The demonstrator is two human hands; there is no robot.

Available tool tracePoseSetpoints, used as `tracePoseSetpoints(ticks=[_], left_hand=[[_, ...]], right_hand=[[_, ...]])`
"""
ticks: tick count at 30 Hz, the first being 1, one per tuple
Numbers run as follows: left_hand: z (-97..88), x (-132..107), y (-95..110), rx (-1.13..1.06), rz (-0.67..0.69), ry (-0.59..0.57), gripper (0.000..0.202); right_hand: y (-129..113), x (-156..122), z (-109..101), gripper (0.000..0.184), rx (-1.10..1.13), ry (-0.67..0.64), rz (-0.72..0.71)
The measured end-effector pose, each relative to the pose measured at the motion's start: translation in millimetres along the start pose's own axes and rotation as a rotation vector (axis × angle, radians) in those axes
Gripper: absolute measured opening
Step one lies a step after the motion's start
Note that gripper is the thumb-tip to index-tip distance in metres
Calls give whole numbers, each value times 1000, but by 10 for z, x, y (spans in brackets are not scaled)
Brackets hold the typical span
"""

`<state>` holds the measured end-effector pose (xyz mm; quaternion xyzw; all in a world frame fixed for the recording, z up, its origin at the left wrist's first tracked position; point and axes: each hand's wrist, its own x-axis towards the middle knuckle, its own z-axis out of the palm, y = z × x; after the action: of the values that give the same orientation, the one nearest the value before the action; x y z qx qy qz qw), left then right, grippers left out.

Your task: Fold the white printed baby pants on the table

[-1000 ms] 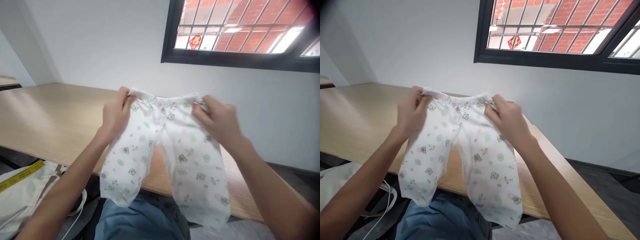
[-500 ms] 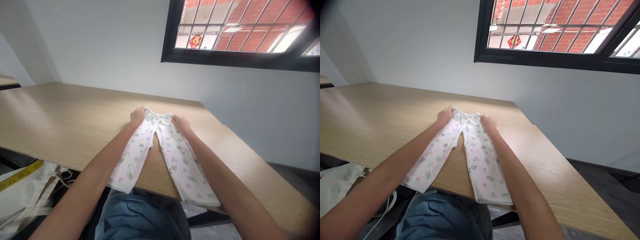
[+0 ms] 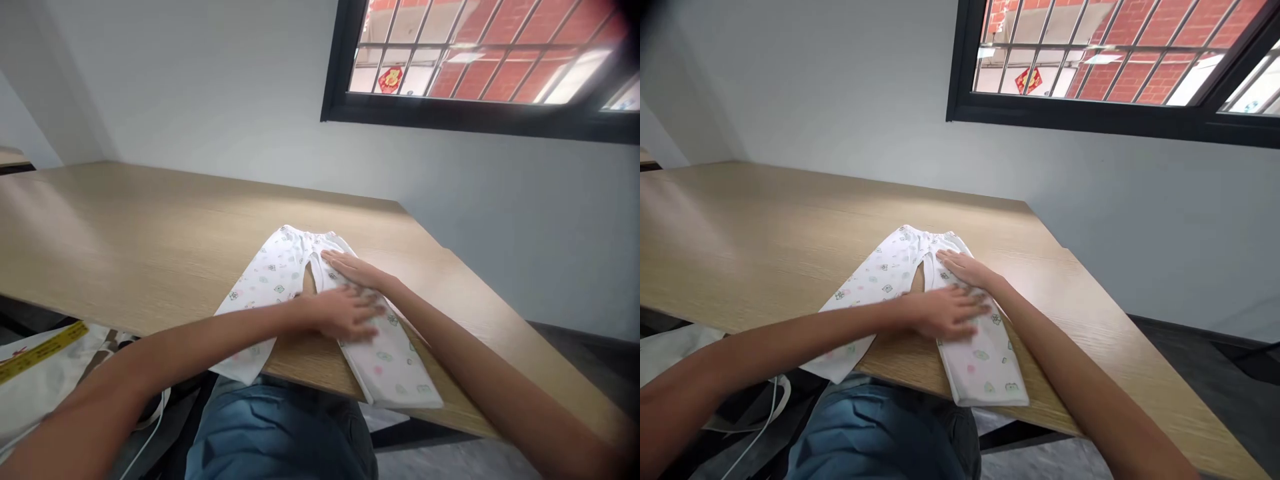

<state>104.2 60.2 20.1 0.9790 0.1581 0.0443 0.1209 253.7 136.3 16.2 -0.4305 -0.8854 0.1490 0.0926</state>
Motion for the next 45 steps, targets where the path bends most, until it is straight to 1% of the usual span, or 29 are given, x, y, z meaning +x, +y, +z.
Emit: tracePoseSetpoints(ticks=[3, 5, 7, 9, 10, 12, 14, 16, 17, 19, 20, 21, 22, 23, 24, 25, 27, 28, 30, 32, 33, 35, 36, 37, 39, 40, 42, 43, 45], left_hand=[[117, -243, 433, -125, 104, 25, 68], [176, -426, 667, -231, 153, 50, 72], [183, -595, 802, -305, 200, 49, 72], [117, -742, 818, -334, 212, 57, 68], [58, -807, 776, -324, 181, 69, 66], [-93, -924, 586, -264, 30, 111, 62], [-246, -1017, 266, -184, -186, 140, 54], [-358, -1076, -127, -134, -373, 146, 52], [-389, -1090, -321, -123, -413, 155, 54], [-399, -1093, -645, -105, -437, 166, 53], [-379, -1090, -753, -99, -428, 163, 51], [-346, -1090, -814, -91, -416, 156, 49], [-302, -1101, -826, -83, -405, 145, 48], [-254, -1128, -788, -76, -395, 132, 48], [-204, -1174, -702, -69, -389, 118, 50], [-159, -1240, -573, -67, -379, 103, 52], [-96, -1429, -226, -80, -352, 73, 56], [-82, -1540, -32, -99, -329, 63, 58], [-80, -1761, 329, -139, -334, 38, 59], [-85, -1922, 585, -156, -363, 22, 59], [-79, -1962, 662, -151, -377, 31, 58], [-38, -1941, 732, -113, -403, 102, 50], [-1, -1879, 740, -84, -422, 169, 45], [45, -1784, 741, -53, -439, 250, 39], [152, -1516, 755, 9, -443, 423, 29], [208, -1354, 776, 31, -413, 493, 26], [312, -1003, 848, 53, -278, 585, 25], [358, -826, 892, 65, -203, 610, 26], [437, -490, 973, 109, -85, 625, 29]], right_hand=[[123, 260, 26, 53, -55, 5, 25], [181, 393, 31, 53, -83, 12, 43], [204, 453, 19, 52, -95, 18, 56], [179, 442, -11, 52, -89, 19, 69], [143, 417, -32, 52, -80, 22, 76], [21, 354, -80, 53, -51, 42, 92], [-165, 312, -119, 54, -12, 62, 88], [-388, 325, -127, 53, 31, 42, 43], [-498, 356, -114, 53, 49, 13, 6], [-682, 467, -57, 51, 71, -61, -76], [-744, 540, -20, 50, 73, -97, -109], [-781, 622, 20, 50, 70, -127, -132], [-795, 707, 58, 49, 62, -151, -143], [-786, 794, 92, 49, 50, -165, -141], [-760, 878, 121, 50, 33, -171, -126], [-722, 959, 147, 51, 13, -167, -100], [-640, 1098, 189, 50, -34, -133, -40], [-605, 1154, 208, 48, -56, -109, -16], [-560, 1233, 241, 44, -89, -56, 13], [-542, 1266, 259, 41, -94, -4, 29], [-536, 1266, 259, 39, -86, 22, 41], [-513, 1232, 233, 36, -59, 69, 90], [-489, 1199, 206, 36, -42, 94, 129], [-455, 1155, 171, 36, -28, 124, 176], [-354, 1038, 80, 34, -8, 212, 285], [-289, 965, 29, 32, -3, 267, 342], [-145, 800, -75, 27, 6, 373, 461], [-73, 714, -123, 27, 13, 410, 523], [49, 550, -205, 28, 42, 432, 631]])
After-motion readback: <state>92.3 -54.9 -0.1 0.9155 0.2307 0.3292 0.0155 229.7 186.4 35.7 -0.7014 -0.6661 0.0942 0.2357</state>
